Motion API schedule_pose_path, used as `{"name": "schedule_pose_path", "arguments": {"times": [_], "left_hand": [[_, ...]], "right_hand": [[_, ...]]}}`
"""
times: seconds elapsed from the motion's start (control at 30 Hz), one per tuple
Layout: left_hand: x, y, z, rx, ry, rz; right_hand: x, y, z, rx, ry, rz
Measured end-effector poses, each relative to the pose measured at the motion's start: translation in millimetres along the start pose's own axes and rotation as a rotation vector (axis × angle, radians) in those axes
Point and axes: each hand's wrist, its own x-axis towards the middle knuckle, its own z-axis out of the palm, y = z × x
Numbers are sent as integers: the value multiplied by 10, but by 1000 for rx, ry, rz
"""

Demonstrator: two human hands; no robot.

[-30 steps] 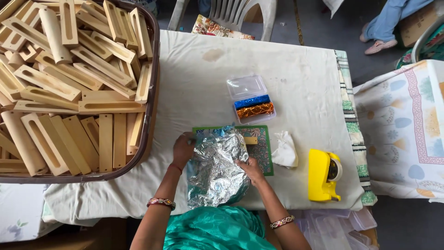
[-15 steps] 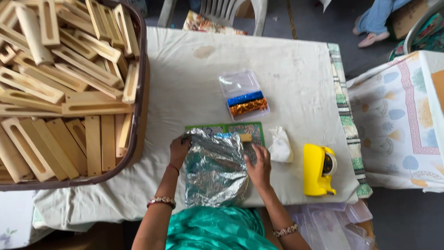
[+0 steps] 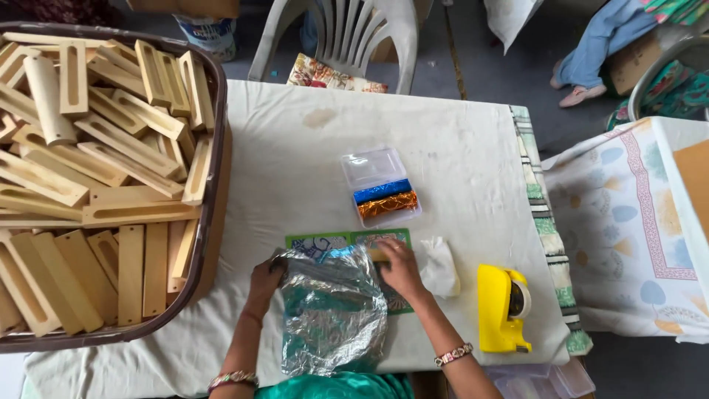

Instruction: The person takes sheets of colored metallic foil from a cardboard box, wraps them around wooden blocks on the table, and places the wrapped blocks into a plastic container. They then pick up unwrapped wooden blocks, wipe them with a white cloth, and arrange them on the work mat.

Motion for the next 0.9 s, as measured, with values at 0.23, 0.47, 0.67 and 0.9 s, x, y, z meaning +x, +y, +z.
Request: {"name": "schedule_pose_path", "arguments": {"times": [0.23,0.47,0.67,0.9], "left_hand": [[-207,-210,-277,-243,-64,-175],[-91,-162,-160,-267,1,-204],[89,225,350,28,-8,-69],[455,46,870,396,117,331]], "right_hand": [[133,36,297,-148,-127,-146],[-50,241,146,-79,-107,-12],[-684,590,-369,191,154,331],[-1133,-270,-816,606,-104,365]]}}
